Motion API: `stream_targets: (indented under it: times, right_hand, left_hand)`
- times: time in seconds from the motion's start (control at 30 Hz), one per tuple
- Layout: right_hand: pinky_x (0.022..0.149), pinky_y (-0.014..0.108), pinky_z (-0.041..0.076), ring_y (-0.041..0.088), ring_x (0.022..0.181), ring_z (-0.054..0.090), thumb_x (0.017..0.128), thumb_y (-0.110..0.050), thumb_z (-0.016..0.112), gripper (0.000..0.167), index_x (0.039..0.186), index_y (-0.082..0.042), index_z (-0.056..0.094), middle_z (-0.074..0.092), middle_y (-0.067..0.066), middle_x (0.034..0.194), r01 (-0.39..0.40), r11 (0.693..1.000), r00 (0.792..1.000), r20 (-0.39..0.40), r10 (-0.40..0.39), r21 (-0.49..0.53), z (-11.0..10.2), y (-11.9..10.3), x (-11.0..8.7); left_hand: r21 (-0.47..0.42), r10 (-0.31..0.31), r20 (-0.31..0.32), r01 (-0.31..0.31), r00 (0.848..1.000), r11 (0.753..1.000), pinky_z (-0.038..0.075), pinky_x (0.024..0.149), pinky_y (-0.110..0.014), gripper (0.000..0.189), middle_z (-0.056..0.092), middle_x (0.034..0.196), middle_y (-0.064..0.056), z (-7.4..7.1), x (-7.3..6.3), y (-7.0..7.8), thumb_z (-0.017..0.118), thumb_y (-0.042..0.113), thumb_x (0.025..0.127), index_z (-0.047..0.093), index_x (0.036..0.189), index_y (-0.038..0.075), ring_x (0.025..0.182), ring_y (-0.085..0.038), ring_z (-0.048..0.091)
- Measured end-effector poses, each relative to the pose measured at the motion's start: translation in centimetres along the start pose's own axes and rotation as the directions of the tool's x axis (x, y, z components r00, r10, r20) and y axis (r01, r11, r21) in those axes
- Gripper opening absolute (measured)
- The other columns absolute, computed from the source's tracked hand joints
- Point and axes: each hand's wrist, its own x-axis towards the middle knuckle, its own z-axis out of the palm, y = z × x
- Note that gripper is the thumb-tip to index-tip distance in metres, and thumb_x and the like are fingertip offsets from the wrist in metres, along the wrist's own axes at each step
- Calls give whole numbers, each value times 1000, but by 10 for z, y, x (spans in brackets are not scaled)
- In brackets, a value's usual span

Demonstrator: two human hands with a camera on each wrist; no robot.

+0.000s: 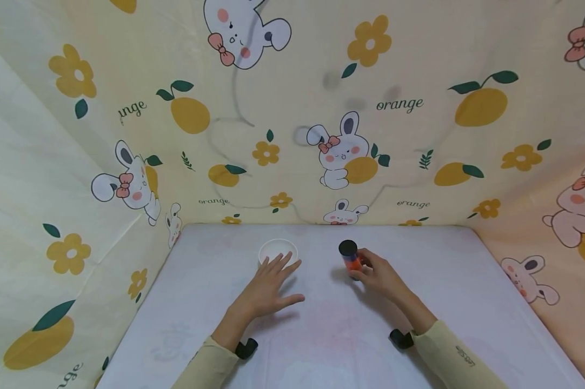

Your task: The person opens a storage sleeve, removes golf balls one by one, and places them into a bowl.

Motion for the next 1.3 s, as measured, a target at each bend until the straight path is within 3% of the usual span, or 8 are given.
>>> stream_targets:
  times: [0.2,0.37,0.63,0.87,1.07,1.3]
  right_hand:
    - [107,64,53,47,123,67,95,-15,84,55,142,-3,58,68,22,134,57,998,998,5,-57,4,1,0,-6]
    - [101,56,58,35,112,70,94,-13,85,54,140,-4,60,68,16,128,122,992,993,-1,-122,-7,3,-1,-11]
    - [86,42,54,21,96,60,93,-13,87,47,134,-11,64,70,3,114,154,987,988,30,-153,-38,2,-8,-18]
    - [83,34,53,16,95,58,94,-19,86,48,136,-9,65,69,1,116,166,982,984,76,-159,-89,1,-12,-26]
    - [86,36,55,16,97,59,95,-20,85,48,137,-10,65,70,2,121,175,980,981,97,-166,-91,1,-18,-31]
    - [91,41,57,16,101,61,95,-20,85,46,137,-12,65,70,2,127,171,979,980,118,-158,-115,3,-25,-37]
  left_hand:
    - [-2,7,2,-7,1000,1000,10,134,-57,91,21,179,-6,1,1,2,55,78,98,31,171,29,165,-30,18]
    - [3,24,-2,-24,1000,1000,12,134,-57,91,22,179,-6,1,1,3,56,77,99,30,171,29,165,-31,19]
    - [-12,74,-26,-74,997,997,15,133,-57,89,27,177,-11,1,3,7,60,71,100,35,169,22,163,-34,24]
    - [-30,65,-18,-66,998,997,17,133,-57,88,27,177,-11,0,4,11,59,72,100,36,169,23,163,-32,25]
    - [-29,54,-5,-54,999,998,15,134,-52,89,24,178,-4,1,8,12,60,72,100,33,170,26,164,-28,22]
    - [-82,87,-32,-90,996,993,19,133,-54,86,29,176,-7,1,12,16,63,68,100,34,169,25,162,-30,28]
